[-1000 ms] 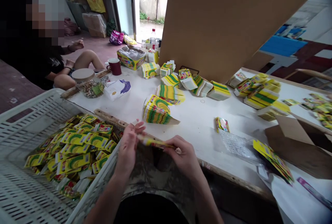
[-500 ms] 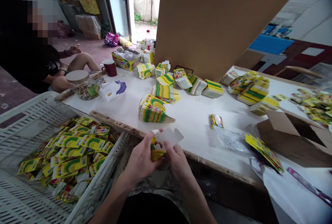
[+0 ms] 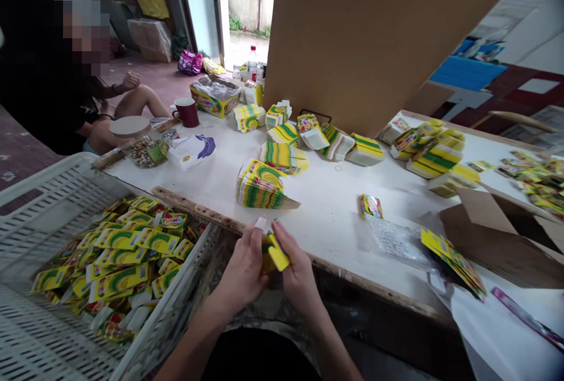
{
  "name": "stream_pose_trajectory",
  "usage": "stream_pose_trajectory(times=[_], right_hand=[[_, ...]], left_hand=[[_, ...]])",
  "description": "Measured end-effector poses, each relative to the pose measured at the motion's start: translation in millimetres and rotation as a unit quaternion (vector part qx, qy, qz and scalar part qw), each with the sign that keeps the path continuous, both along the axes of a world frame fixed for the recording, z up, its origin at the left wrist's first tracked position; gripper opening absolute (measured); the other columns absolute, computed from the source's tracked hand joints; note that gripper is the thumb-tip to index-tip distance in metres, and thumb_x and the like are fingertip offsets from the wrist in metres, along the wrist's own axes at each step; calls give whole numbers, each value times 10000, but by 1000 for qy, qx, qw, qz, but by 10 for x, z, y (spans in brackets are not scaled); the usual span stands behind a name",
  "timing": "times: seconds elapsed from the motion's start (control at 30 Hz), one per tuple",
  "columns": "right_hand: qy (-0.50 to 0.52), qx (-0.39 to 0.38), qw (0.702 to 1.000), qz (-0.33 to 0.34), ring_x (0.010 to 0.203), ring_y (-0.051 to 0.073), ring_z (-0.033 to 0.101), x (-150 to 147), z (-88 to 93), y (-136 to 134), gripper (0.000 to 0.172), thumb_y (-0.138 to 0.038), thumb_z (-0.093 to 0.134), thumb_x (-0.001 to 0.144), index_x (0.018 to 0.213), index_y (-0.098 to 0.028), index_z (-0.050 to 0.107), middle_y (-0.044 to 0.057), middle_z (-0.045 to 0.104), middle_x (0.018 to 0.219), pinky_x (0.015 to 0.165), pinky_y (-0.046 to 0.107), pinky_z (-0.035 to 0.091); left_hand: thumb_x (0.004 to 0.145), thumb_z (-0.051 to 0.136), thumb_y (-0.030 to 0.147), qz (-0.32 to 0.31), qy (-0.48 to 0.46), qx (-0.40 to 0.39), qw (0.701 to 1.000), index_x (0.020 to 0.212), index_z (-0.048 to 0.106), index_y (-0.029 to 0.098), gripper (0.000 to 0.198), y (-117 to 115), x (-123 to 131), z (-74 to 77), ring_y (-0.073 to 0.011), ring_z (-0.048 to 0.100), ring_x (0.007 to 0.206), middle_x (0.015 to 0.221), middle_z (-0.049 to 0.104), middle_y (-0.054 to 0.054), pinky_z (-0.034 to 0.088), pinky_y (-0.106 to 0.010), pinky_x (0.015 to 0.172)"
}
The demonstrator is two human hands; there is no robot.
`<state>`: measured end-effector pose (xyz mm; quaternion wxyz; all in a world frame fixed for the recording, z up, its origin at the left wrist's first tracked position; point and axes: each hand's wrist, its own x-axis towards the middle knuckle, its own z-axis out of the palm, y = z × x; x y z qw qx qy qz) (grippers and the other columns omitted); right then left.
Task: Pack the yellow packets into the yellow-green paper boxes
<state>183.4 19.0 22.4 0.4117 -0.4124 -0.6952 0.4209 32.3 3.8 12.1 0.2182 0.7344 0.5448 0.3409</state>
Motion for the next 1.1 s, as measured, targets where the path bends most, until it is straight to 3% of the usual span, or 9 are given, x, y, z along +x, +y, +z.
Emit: stream_pose_trajectory(times=[0.2, 0.4, 0.57, 0.73, 0.83, 0.9, 0.97, 1.03, 1.1], right_hand=[[-91, 24, 990, 109, 1448, 258, 99, 171, 0, 58, 766, -336, 537, 904, 1507, -243, 73, 74, 70, 1583, 1151, 446, 224], [-128, 54, 984, 114, 1394, 277, 297, 232, 107, 100, 374, -290, 459, 940, 1302, -257, 547, 99, 196, 1560, 1085, 426, 350], [-137, 16, 974, 181, 1363, 268, 355, 300, 341, 183, 265, -254, 576, 879, 1133, -259, 656, 109, 413, 1448, 1069, 427, 357], [-26, 1, 996, 91, 1391, 241, 287, 139, 223, 92, 526, -200, 560, 871, 1363, -224, 375, 126, 321, 1483, 1126, 439, 267], [31, -23, 996, 82, 1290, 242, 428, 43, 168, 113, 723, -258, 611, 848, 1447, -244, 208, 128, 334, 1473, 1053, 410, 382], [44, -24, 998, 41, 1095, 224, 568, 3, 212, 246, 614, -300, 618, 843, 1385, -231, 339, 125, 480, 1351, 911, 368, 486], [16, 6, 999, -49, 893, 198, 612, -35, 289, 474, 372, -319, 566, 874, 1219, -191, 515, 111, 610, 1129, 795, 343, 510], [-53, 56, 987, -141, 823, 200, 599, -81, 346, 753, 273, -321, 524, 892, 1104, -160, 583, 109, 632, 998, 762, 348, 498], [-145, 95, 966, -194, 903, 241, 580, -136, 353, 1020, 295, -332, 546, 873, 1098, -148, 597, 142, 601, 1046, 801, 388, 479]], left_hand=[[675, 711, 268, -5, -13, -76, 997, 1118, 456, 194, 516, 32, -212, 161, -261, 590, 985, 1066, 608, -92, 483, -402, 853], [678, 708, 352, -9, 9, -67, 998, 1090, 530, 205, 472, 78, -305, 340, -260, 621, 969, 1069, 645, -87, 487, -354, 835], [650, 723, 354, -25, 15, -75, 997, 1079, 557, 226, 477, 89, -299, 427, -261, 641, 922, 1020, 666, -68, 499, -331, 786], [647, 732, 352, 16, 5, -39, 999, 1097, 580, 215, 494, 70, -254, 379, -295, 618, 983, 1068, 658, -95, 480, -379, 851], [619, 776, 330, 60, -164, -48, 983, 1064, 590, 223, 494, 43, -243, 338, -247, 625, 888, 980, 665, -56, 495, -332, 786], [658, 753, 431, 138, -397, -10, 907, 1035, 583, 224, 462, 34, -229, 319, -171, 600, 727, 882, 643, -17, 494, -262, 646], [691, 636, 645, 213, -609, 40, 763, 1029, 576, 207, 557, 43, -214, 307, -145, 579, 688, 898, 627, -28, 490, -237, 581], [652, 476, 826, 242, -729, 36, 639, 1045, 564, 171, 769, 64, -205, 296, -188, 612, 818, 1015, 619, -92, 533, -276, 657], [634, 410, 872, 248, -778, -12, 576, 1084, 530, 148, 861, 87, -206, 282, -244, 606, 988, 1127, 587, -158, 543, -350, 793]])
